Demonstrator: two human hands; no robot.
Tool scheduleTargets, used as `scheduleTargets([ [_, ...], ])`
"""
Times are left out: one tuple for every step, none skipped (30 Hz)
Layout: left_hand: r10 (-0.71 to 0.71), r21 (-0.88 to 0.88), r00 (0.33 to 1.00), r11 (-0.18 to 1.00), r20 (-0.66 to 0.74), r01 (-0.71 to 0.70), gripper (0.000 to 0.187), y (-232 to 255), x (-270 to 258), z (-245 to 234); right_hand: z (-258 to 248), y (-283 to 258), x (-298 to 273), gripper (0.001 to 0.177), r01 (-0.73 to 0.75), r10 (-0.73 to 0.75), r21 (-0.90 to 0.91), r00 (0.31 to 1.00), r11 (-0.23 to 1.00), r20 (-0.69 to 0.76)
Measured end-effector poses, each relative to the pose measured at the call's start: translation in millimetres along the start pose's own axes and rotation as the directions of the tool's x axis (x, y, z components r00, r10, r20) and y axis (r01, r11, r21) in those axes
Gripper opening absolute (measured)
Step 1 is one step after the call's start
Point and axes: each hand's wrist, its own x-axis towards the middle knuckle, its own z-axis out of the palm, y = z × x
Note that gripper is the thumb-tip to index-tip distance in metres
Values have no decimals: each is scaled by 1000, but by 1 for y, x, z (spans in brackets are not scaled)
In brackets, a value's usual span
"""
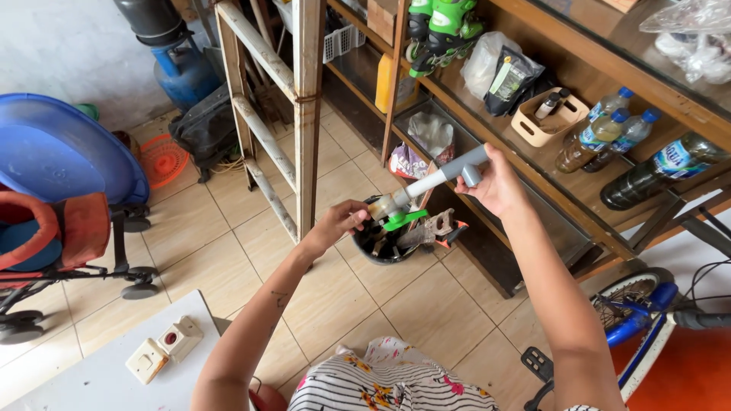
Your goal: Moving and organizing various tools and objects in a storage or garage area, including shifting a ladder and placing items into a bucket.
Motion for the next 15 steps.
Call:
scheduleTargets([
  [-2, 0, 1000, 1000, -3, 2, 50, -1, 0, -1, 0, 3, 0, 61, -3, 3, 1, 1000, 1000, 2],
  [-3, -16, 1000, 1000, -18, 2, 51, -3, -1, -3, 0, 7, 1, 62, -17, 17, 7, 999, 1000, 27],
  [1, -31, 999, 1000, -34, -2, 52, -3, 1, -5, 0, 8, 2, 63, -28, 27, 12, 998, 1000, 54],
  [3, -29, 999, 1000, -38, -4, 52, -1, 0, -7, 2, 8, 4, 63, -27, 26, 11, 998, 1000, 58],
  [0, -29, 999, 1000, -52, -1, 53, 0, -1, -7, 3, 10, 5, 64, -56, 54, 23, 997, 998, 61],
  [-4, -28, 998, 1000, -66, 2, 53, 1, -3, -7, 4, 11, 6, 64, -85, 82, 36, 995, 996, 64],
  [-4, -29, 998, 1000, -70, 2, 53, -1, -3, -9, 7, 12, 4, 64, -87, 85, 34, 994, 996, 66],
  [6, -36, 996, 999, -84, -9, 53, -2, -4, -10, 10, 13, 3, 64, -115, 113, 40, 991, 993, 67],
  [19, -41, 995, 999, -98, -23, 53, -3, -3, -12, 12, 13, 3, 63, -142, 138, 45, 988, 989, 69],
  [20, -41, 995, 999, -103, -25, 53, -2, -5, -13, 12, 15, 3, 63, -142, 139, 43, 988, 989, 73],
  [7, -31, 991, 999, -131, -12, 54, -1, -6, -14, 13, 17, 4, 63, -162, 157, 47, 983, 986, 100],
  [-5, -22, 987, 1000, -160, 2, 54, 1, -8, -15, 14, 18, 5, 62, -182, 174, 50, 977, 982, 126],
  [-5, -22, 986, 1000, -167, 1, 54, 0, -9, -16, 16, 19, 6, 62, -184, 177, 48, 975, 982, 132],
  [-11, -29, 983, 1000, -182, 6, 54, 0, -10, -17, 18, 21, 6, 61, -193, 183, 52, 971, 980, 153],
  [-18, -38, 980, 999, -199, 11, 54, -1, -13, -18, 20, 22, 6, 59, -204, 192, 55, 966, 977, 175],
])
